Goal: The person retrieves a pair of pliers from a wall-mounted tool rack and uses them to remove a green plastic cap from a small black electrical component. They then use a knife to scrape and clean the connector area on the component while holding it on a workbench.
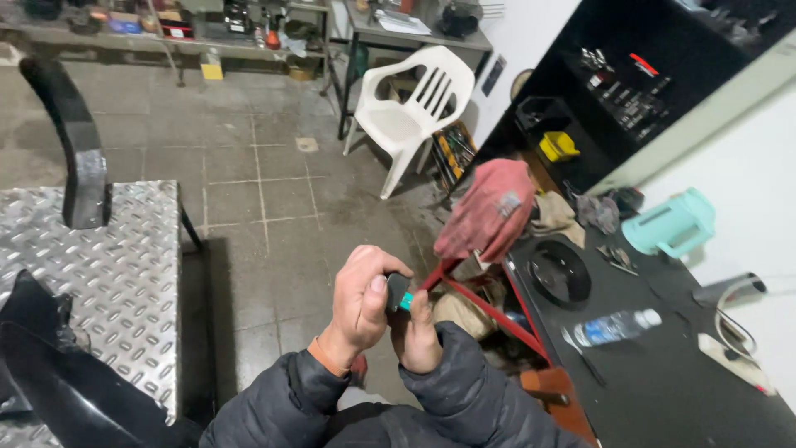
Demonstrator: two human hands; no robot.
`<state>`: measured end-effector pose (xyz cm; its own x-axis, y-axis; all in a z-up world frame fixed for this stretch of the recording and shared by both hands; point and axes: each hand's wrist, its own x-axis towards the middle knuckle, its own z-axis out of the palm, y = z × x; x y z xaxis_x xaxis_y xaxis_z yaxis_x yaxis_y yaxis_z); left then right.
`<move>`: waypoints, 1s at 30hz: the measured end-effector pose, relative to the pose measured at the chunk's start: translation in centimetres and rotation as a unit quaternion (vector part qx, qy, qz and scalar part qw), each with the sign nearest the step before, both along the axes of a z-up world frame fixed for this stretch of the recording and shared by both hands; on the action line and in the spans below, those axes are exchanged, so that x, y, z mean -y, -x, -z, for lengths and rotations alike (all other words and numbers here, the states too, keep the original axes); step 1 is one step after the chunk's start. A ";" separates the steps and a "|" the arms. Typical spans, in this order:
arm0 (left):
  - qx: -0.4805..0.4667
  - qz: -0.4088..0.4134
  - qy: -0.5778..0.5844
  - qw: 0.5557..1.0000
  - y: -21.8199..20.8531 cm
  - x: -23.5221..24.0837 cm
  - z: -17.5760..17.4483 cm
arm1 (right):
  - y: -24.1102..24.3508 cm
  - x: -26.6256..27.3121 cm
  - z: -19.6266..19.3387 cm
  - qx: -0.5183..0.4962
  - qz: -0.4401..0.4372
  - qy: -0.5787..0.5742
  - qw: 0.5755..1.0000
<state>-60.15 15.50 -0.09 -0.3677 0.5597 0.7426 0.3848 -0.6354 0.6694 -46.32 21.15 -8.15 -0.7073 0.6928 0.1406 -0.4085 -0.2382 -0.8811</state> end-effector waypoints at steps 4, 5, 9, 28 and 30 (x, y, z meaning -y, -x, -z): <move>-0.011 -0.034 -0.010 0.999 6.0 -3.4 0.7 | 5.9 -4.8 1.6 -0.008 -0.085 -0.021 0.996; -0.019 -0.045 -0.011 0.999 7.6 -4.5 1.0 | 7.7 -6.2 2.1 -0.013 -0.091 -0.015 0.996; 0.014 -0.075 0.019 0.997 14.2 -10.5 2.2 | 16.2 -11.6 2.1 -0.024 -0.081 -0.015 0.996; 0.196 -0.160 0.176 0.951 47.6 -36.0 3.3 | 52.9 -37.5 0.0 0.125 -0.143 0.189 0.964; 0.174 -0.161 0.151 0.960 52.3 -38.4 4.5 | 57.3 -40.2 2.3 0.140 -0.154 0.171 0.963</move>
<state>-112.47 53.88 -4.59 -0.7540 0.5453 0.3663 0.2494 -0.2782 0.9276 -103.66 61.31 -10.46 -0.8634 0.4170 -0.2841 -0.0306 -0.6052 -0.7955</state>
